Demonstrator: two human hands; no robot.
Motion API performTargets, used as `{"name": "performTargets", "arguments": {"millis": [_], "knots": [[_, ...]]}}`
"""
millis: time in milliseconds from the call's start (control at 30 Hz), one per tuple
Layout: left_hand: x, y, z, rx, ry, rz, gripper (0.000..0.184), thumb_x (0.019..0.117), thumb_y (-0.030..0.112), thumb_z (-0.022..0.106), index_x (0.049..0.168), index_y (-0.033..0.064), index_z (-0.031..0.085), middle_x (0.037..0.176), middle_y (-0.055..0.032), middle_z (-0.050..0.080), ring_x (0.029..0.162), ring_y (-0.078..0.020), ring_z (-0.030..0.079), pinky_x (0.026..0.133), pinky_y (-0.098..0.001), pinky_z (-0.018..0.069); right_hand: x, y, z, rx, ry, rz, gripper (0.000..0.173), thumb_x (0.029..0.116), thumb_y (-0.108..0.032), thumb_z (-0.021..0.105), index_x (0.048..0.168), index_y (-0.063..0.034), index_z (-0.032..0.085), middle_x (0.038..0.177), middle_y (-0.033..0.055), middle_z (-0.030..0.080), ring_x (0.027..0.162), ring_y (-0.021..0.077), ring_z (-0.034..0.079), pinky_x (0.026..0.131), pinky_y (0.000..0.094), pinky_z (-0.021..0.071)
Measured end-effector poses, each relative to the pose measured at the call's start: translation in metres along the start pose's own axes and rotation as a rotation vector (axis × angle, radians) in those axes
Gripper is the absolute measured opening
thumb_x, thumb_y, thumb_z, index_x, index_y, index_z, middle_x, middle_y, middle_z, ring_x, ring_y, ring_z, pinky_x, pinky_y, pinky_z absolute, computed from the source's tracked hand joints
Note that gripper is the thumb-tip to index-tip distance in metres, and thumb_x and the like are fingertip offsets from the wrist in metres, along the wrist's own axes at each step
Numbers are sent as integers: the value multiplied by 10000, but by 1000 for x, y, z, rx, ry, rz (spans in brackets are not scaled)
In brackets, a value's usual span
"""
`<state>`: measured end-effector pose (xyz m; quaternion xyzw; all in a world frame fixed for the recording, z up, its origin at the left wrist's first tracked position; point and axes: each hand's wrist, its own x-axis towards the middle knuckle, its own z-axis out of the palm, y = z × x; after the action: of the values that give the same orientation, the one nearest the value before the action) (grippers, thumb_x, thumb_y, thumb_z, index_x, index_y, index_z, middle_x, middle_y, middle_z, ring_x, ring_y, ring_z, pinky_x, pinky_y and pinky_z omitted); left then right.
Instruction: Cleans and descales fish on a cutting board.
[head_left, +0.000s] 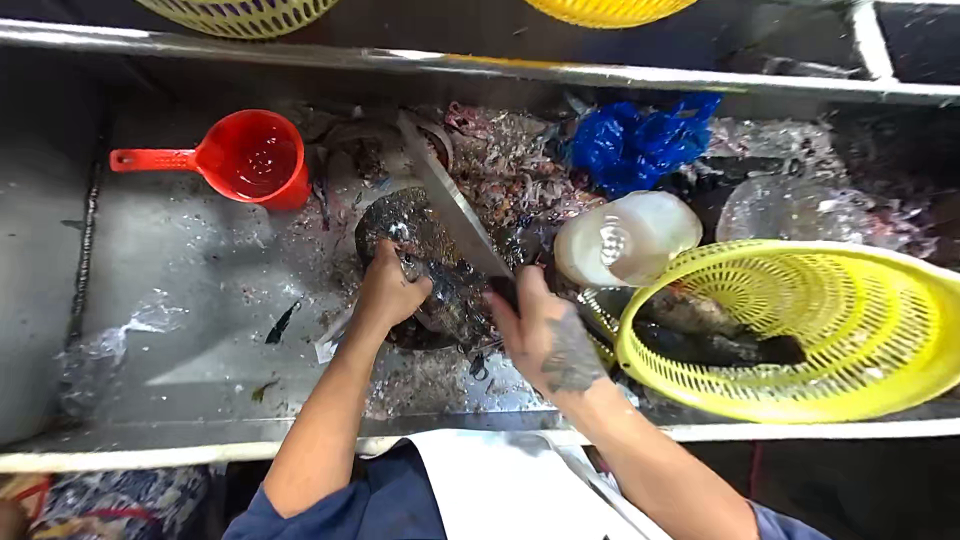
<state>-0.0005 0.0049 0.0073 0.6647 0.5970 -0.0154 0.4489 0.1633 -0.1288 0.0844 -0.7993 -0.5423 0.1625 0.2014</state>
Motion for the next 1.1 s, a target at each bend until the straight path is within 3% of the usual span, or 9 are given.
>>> {"name": "performTargets", "arguments": {"millis": [133, 200, 267, 400, 467, 600, 833, 1000, 1100], "knots": [[1, 5, -1, 50, -3, -49, 757, 813, 289, 808, 1408, 45, 407, 1131, -209, 673, 1029, -363, 687, 873, -601, 556, -4, 11, 11, 153, 336, -148, 356, 1046, -327, 567, 1132, 18, 561, 786, 75, 663, 637, 127, 658, 583, 320, 594], [0, 6, -2, 62, -8, -62, 778, 823, 311, 812, 1421, 37, 396, 1125, -214, 675, 1029, -365, 692, 880, -597, 557, -14, 26, 36, -70, -88, 47, 406, 1042, -357, 555, 1215, 3, 624, 856, 155, 719, 736, 297, 733, 673, 481, 617], [-2, 8, -3, 65, -17, -72, 791, 823, 318, 808, 1428, 31, 386, 1105, -203, 675, 1011, -349, 693, 873, -581, 563, -2, 19, 32, -256, -602, 242, 470, 1091, -436, 431, 1434, -121, 491, 1065, 201, 714, 993, 411, 721, 836, 595, 573], [-1, 2, -2, 53, -17, -47, 820, 822, 324, 829, 1434, 4, 386, 1165, -234, 660, 1087, -369, 675, 930, -596, 542, 2, 10, 6, -75, -64, -27, 384, 1032, -429, 548, 1081, -57, 631, 758, 89, 679, 669, 273, 700, 595, 469, 583], [0, 3, -2, 55, -9, -52, 827, 816, 323, 829, 1433, 6, 380, 1161, -230, 661, 1081, -365, 677, 925, -592, 546, 1, 14, 17, -31, 62, -48, 384, 1019, -382, 588, 1110, -12, 640, 771, 100, 693, 658, 261, 701, 596, 454, 595], [-1, -2, 1, 6, 21, -28, 815, 795, 273, 831, 1462, 83, 401, 1134, -218, 676, 1015, -364, 690, 873, -595, 559, -1, 31, 40, -215, -652, 255, 457, 1087, -443, 428, 1427, -141, 478, 1045, 179, 713, 986, 401, 720, 838, 589, 574], [-3, -25, 2, -106, 73, 108, 601, 762, 171, 829, 1299, 171, 561, 957, -159, 675, 743, -298, 657, 650, -542, 558, -26, 45, 28, 42, -85, 110, 371, 1050, -413, 523, 1137, -60, 594, 759, 74, 661, 679, 256, 686, 623, 476, 579], [-8, -31, 3, -105, 129, 169, 547, 710, 187, 809, 1219, 156, 611, 1037, -115, 692, 851, -274, 684, 685, -552, 563, -24, 44, 48, -112, -573, 251, 436, 1071, -484, 454, 1302, -130, 560, 983, 169, 719, 942, 390, 727, 797, 592, 578], [-11, -41, 3, -300, 138, 134, 506, 730, 137, 816, 1197, 152, 620, 1033, -103, 683, 756, -229, 674, 615, -468, 581, -12, 68, 43, -62, -513, 286, 425, 1060, -466, 507, 1270, -105, 581, 991, 182, 714, 944, 397, 718, 823, 614, 569]]}}
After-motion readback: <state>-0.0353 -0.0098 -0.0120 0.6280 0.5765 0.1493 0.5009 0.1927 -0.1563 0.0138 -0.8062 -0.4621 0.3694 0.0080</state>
